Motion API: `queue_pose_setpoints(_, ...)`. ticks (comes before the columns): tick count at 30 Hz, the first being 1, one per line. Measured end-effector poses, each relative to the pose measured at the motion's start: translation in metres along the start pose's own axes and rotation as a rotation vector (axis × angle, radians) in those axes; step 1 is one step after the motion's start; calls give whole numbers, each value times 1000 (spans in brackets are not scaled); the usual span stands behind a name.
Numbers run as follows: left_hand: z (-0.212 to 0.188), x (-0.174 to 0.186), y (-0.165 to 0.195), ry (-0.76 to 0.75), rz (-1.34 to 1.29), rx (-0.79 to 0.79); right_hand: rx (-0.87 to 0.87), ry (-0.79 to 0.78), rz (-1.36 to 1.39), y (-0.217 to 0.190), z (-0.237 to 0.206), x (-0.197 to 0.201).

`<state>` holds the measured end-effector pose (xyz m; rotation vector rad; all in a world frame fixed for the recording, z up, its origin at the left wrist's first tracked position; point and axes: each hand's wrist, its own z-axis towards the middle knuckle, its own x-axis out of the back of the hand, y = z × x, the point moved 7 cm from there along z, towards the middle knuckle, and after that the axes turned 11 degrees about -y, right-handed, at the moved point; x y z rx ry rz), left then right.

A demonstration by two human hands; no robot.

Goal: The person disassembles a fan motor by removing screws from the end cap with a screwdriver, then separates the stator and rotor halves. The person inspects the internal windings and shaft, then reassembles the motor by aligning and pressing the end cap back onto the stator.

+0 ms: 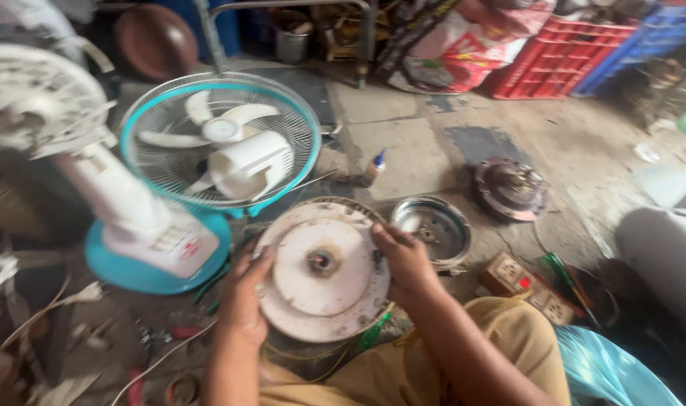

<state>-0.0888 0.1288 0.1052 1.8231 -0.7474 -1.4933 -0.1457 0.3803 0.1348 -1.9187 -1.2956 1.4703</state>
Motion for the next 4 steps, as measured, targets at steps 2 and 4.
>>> queue_pose_setpoints(2, 7, 14, -10, 56, 93, 18, 42, -37, -14, -2, 0, 1)
queue_pose_setpoints(4, 18, 31, -16, 64, 109, 25, 90, -63, -59, -2, 6, 1)
